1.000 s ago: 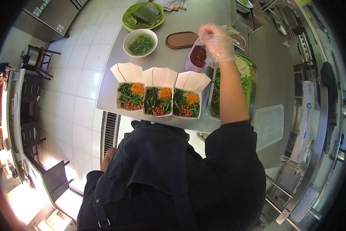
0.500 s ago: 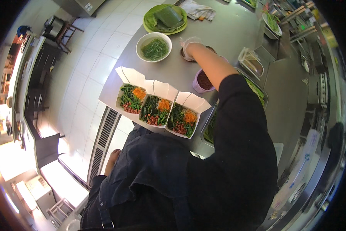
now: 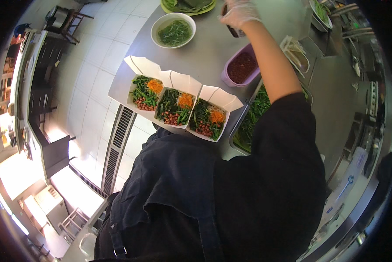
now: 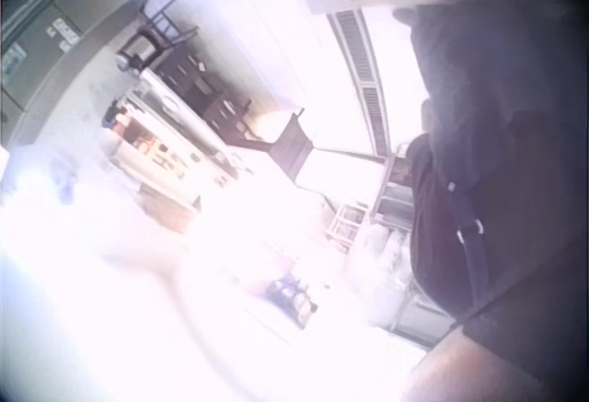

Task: The person assembles three white takeout boxes with various food items. They layer green vegetables, bean sprouts, and a red sauce into the boxes, then add sliced cucumbers and tomatoes. Finally, they prepare a small plastic bag with red sauce using a ladle.

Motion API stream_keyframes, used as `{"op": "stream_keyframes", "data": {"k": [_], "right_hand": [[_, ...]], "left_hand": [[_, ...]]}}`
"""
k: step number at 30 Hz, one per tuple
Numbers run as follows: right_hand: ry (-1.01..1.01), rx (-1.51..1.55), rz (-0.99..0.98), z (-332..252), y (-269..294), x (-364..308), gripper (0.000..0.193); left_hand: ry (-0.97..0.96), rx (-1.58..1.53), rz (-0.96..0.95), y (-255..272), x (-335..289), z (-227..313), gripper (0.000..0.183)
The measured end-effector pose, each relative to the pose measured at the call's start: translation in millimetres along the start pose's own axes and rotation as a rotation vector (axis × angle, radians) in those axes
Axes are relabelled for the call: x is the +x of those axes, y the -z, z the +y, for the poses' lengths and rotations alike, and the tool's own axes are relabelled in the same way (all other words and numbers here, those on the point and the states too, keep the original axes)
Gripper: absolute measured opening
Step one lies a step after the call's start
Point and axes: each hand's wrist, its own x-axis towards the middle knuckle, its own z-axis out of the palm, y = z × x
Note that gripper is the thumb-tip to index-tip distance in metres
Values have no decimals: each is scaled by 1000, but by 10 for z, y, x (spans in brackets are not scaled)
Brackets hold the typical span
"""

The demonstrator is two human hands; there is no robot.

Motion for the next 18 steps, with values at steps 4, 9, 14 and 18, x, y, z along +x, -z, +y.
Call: {"op": "stream_keyframes", "data": {"k": [4, 9, 14, 18], "right_hand": [[-35, -218, 429, 293, 546, -898, 35], [-109, -128, 453, 120, -8, -1605, 25], [-62, -27, 139, -237, -117, -1939, 30], [63, 37, 23, -259, -94, -1966, 31]], "left_hand": [[-19, 14, -17, 275, 341, 706, 33], [-418, 4, 184, 479, 484, 1929, 23], [-857, -69, 223, 549, 211, 3292, 27], [-999, -53, 138, 456, -80, 3905, 26]]}}
